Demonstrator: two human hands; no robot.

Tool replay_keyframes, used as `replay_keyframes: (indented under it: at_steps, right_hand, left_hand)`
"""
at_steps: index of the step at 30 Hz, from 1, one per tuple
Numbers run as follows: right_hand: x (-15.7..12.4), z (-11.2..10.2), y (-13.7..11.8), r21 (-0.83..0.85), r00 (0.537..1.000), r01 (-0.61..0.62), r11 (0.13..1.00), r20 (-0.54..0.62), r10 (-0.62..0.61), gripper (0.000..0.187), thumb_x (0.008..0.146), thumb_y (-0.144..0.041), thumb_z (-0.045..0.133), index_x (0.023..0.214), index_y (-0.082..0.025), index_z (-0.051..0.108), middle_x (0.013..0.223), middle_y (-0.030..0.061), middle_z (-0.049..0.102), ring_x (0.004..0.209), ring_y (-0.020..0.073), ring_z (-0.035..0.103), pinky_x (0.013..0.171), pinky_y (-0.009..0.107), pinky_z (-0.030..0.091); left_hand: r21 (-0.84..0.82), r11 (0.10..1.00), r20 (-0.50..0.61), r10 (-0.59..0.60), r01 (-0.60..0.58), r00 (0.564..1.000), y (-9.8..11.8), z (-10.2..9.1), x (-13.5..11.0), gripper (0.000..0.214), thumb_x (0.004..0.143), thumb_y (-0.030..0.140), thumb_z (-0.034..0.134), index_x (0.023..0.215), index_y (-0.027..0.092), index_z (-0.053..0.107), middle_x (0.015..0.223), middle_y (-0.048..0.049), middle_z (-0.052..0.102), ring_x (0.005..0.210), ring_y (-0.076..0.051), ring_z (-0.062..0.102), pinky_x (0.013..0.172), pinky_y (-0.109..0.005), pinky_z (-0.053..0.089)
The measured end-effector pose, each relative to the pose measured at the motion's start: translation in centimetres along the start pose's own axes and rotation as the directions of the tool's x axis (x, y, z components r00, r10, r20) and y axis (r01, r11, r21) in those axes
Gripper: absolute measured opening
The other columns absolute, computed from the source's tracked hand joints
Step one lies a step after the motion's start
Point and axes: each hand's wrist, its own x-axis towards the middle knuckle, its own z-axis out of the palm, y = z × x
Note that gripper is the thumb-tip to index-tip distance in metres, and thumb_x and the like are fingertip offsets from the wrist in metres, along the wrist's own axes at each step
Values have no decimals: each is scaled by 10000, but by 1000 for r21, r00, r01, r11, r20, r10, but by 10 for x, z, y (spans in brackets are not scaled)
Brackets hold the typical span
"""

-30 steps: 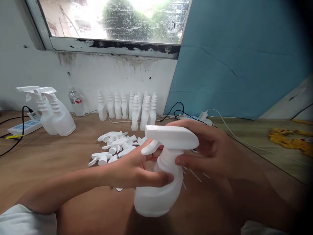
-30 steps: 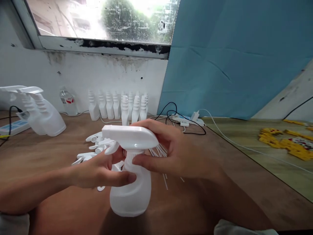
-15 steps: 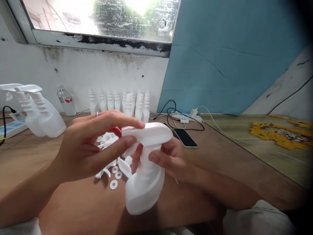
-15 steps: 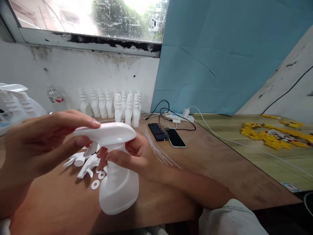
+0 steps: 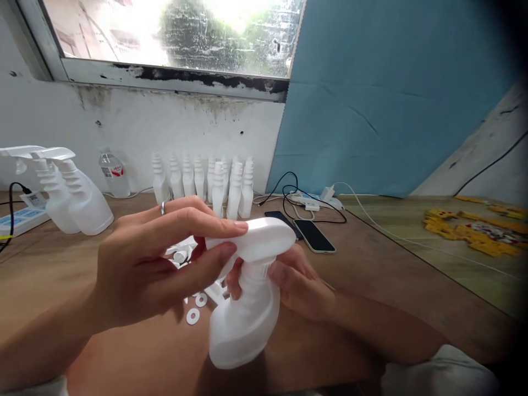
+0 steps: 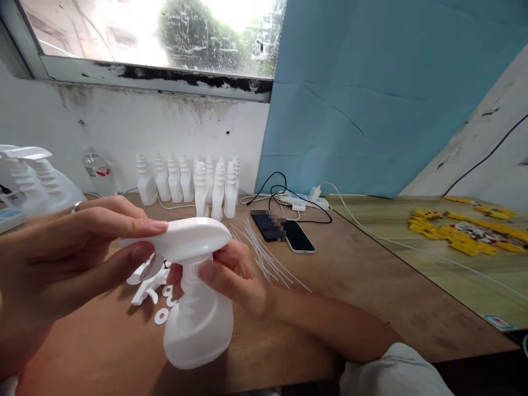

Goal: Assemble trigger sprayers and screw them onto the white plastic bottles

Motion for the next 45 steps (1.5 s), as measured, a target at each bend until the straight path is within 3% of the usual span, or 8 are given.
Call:
replay_keyframes:
  at_steps: [4,9,13,19,24,31,42,45]
  right_hand:
    - [0,3,-2,-51,996,2,999,-87,-6,367,799,-279,701,1068,-143,491,811,38,620,733,144,620,710,294,508]
    - [-1,2,-2,-24,999,-37,999,32,38,328,896,-426,544,1017,-121,542,862,88,620,801,166,607,713,297,485]
    - [1,2,-1,-81,997,-49,996,-71,43,318,759,-300,730,948,-138,532,835,54,607,762,145,587,693,267,466]
    - [1,1,-5,-3,995,-58,998,84,58,313,887,-428,556,977,-129,527,822,69,606,774,154,592,715,290,462]
    - [3,3,-2,-53,996,-84,995,-42,82,417,737,-365,755,982,-152,493,815,40,607,744,143,592,676,263,461]
    - [-2,-4,-3,-33,979,-118,992,165,122,432,895,-518,523,911,-99,627,860,110,636,893,185,600,778,291,468]
    - [3,2,-6,-162,991,-79,984,92,95,427,857,-516,583,837,-94,653,795,88,607,819,166,566,778,293,457]
    - [7,-4,-8,-166,995,-90,982,29,96,418,869,-501,569,789,-95,631,743,68,584,693,127,542,675,262,454]
  left_hand:
    - [-67,998,38,15,-12,999,0,1,2,295,778,46,666,1029,197,700,730,-14,694,559,-91,590,449,-182,487]
    - [-113,993,-5,36,-37,999,-3,6,0,239,782,92,664,995,197,689,727,-43,692,634,-141,595,454,-225,469]
    - [-118,992,-46,35,-40,998,-5,10,-3,242,769,87,663,978,208,679,691,-39,680,657,-159,589,482,-254,468]
    - [-139,989,-31,50,-54,998,-3,10,-1,215,771,82,651,952,196,672,695,-42,665,636,-152,570,470,-257,452]
    - [-131,990,-21,51,-53,998,-1,10,-1,230,776,64,637,970,186,661,701,-54,651,664,-162,579,461,-251,456]
    - [-152,987,-33,50,-55,998,1,10,-1,196,790,98,642,962,190,664,665,-40,630,584,-135,566,420,-233,426]
    - [-153,988,-31,25,-29,999,-6,10,1,190,772,84,645,934,182,668,690,-46,644,634,-149,579,477,-253,457]
    - [-80,997,86,-6,12,996,-12,0,3,263,792,102,639,1037,193,665,813,-62,693,658,-149,610,510,-262,484]
